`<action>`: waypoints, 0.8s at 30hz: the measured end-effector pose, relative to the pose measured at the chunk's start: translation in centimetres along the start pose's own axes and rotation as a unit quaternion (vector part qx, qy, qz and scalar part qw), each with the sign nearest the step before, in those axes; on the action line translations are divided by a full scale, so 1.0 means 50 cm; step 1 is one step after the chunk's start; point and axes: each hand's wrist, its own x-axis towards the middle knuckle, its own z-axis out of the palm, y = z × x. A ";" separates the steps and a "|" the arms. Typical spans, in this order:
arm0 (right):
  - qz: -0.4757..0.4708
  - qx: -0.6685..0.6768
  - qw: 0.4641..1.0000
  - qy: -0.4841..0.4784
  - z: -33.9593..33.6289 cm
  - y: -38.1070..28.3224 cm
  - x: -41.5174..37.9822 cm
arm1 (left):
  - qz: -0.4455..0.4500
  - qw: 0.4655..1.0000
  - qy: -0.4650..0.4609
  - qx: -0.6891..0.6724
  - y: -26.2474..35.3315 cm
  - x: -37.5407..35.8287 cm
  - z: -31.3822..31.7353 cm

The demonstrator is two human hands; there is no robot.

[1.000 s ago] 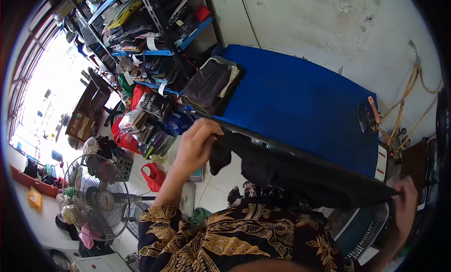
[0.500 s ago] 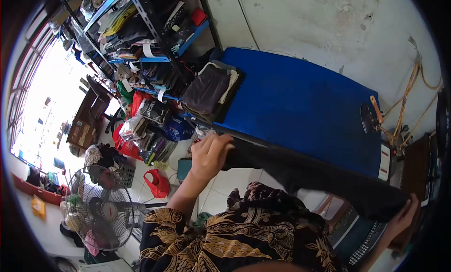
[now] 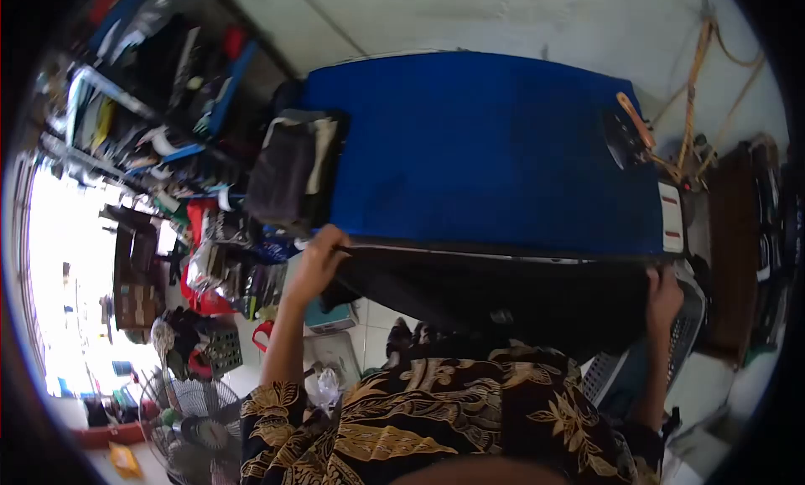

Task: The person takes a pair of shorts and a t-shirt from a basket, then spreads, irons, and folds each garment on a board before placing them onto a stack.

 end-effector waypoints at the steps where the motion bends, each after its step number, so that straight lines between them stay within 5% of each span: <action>1: 0.018 -0.007 1.000 -0.019 0.028 -0.008 0.041 | -0.008 1.000 0.025 -0.001 -0.017 0.037 0.018; 2: 0.046 0.002 0.997 -0.069 0.066 -0.003 0.091 | -0.013 0.998 0.052 -0.018 -0.019 0.088 0.029; 3: -0.004 -0.033 0.998 0.051 0.130 -0.002 0.140 | -0.019 0.999 0.047 0.007 -0.029 0.148 0.037; 9: -0.029 0.077 0.997 -0.012 0.370 -0.079 0.400 | -0.014 0.978 0.061 0.197 -0.172 0.472 0.189; 11: -0.062 0.090 0.994 -0.018 0.397 -0.123 0.412 | -0.096 0.957 0.050 0.269 -0.151 0.497 0.277; 13: -0.088 0.191 0.957 -0.198 0.430 -0.182 0.396 | -0.082 0.943 0.094 0.307 -0.104 0.503 0.377; 15: -0.317 0.265 0.908 -0.071 0.431 -0.241 0.344 | -0.074 0.952 0.114 0.275 -0.053 0.495 0.466; 16: -0.316 0.267 0.907 -0.081 0.441 -0.241 0.356 | -0.062 0.955 0.138 0.255 -0.031 0.488 0.501; 20: -0.205 0.134 0.965 -0.092 0.408 -0.217 0.501 | -0.097 0.957 0.056 0.267 -0.028 0.496 0.535; 21: -0.178 0.122 0.976 -0.028 0.377 -0.177 0.540 | -0.084 0.965 0.027 0.245 -0.026 0.497 0.520; 23: 0.045 0.039 0.992 -0.115 0.306 -0.091 0.598 | -0.065 0.976 0.012 0.208 -0.017 0.486 0.472; 24: 0.071 -0.067 0.989 -0.108 0.316 -0.026 0.615 | -0.110 0.969 0.033 0.218 -0.014 0.473 0.431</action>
